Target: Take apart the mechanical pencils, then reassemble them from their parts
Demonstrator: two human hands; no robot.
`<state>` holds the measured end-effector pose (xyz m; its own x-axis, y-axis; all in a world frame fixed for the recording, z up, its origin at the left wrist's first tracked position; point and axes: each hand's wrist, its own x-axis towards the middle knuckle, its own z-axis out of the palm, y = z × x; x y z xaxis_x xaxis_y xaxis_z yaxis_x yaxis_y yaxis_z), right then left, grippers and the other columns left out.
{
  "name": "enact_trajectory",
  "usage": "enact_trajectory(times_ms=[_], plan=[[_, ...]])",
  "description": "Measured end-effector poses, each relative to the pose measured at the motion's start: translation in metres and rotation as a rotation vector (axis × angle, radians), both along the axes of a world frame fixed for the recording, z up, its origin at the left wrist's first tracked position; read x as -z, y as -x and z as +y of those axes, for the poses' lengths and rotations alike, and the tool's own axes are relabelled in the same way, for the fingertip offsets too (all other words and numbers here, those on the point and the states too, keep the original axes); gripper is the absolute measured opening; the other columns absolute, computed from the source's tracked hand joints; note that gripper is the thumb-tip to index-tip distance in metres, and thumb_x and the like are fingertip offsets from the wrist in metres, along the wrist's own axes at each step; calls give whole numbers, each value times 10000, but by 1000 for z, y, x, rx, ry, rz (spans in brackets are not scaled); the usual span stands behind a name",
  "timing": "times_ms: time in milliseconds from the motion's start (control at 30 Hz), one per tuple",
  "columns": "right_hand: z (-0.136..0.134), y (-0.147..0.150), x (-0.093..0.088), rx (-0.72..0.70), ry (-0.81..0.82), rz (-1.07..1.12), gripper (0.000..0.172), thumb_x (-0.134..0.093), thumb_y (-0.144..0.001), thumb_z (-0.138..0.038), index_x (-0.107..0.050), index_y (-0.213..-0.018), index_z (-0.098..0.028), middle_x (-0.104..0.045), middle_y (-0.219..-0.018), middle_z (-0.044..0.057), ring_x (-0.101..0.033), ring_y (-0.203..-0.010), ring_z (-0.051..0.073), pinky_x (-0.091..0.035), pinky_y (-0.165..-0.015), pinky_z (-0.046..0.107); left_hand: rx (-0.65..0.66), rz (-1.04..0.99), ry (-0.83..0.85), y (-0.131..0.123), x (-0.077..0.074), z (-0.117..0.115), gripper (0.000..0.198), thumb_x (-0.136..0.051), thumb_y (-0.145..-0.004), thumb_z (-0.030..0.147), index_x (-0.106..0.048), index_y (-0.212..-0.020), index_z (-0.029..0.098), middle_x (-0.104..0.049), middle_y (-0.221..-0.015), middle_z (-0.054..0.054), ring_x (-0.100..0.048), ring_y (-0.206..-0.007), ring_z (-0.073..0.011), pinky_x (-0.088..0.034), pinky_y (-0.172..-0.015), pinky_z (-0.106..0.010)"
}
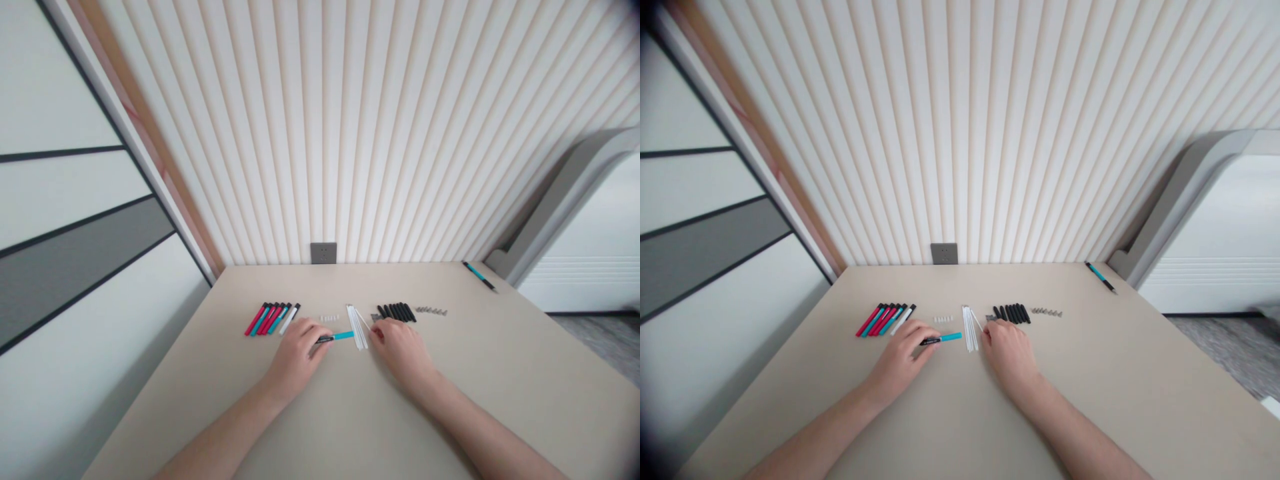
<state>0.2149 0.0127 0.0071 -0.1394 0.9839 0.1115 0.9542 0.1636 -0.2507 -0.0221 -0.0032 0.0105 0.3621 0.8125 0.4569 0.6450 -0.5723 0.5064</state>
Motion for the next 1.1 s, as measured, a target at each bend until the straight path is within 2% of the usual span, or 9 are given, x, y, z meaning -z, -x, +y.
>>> enact_trajectory(times_ms=[567,700,767,867,1033,1100], plan=[[3,4,-6,72,32,-30,244,-447,-928,-237,-634,-777,-194,-685,-881,68,-643,-803,199,-321,-567,274,16,37,43,0,-1,0,81,-601,-898,212,-658,-954,209,-650,-914,-33,-590,-891,-196,-458,-826,-340],[4,-3,-11,78,5,32,257,-433,-929,-232,-628,-766,-192,-684,-875,67,-629,-816,207,-334,-593,280,11,36,49,0,-2,-1,91,-575,-914,229,-649,-958,203,-645,-919,-41,-586,-894,-201,-454,-827,-343],[6,-8,-12,57,-19,126,259,-439,-934,-263,-631,-774,-194,-684,-856,64,-617,-802,209,-350,-618,285,9,29,52,0,-3,-1,95,-562,-920,233,-641,-961,200,-642,-920,-44,-585,-896,-202,-453,-826,-341],[9,-11,-12,-17,-11,379,272,-454,-935,-341,-646,-803,-201,-680,-797,43,-594,-733,195,-377,-640,288,5,28,60,-1,-3,-2,86,-560,-918,232,-634,-945,197,-638,-916,-44,-582,-895,-204,-451,-823,-339],[8,-3,-6,-54,51,858,358,-507,-900,-432,-663,-1101,-181,-679,-836,45,-583,-747,191,-428,-680,294,-4,32,69,-2,-3,-1,78,-571,-912,226,-634,-946,195,-634,-919,-42,-579,-896,-204,-446,-826,-336],[7,2,-5,-53,88,983,385,-526,-886,-452,-670,-1105,-169,-671,-835,50,-582,-768,192,-434,-680,294,-1,32,72,-2,-3,-1,83,-567,-917,231,-634,-946,192,-631,-913,-42,-577,-889,-202,-446,-818,-332]])
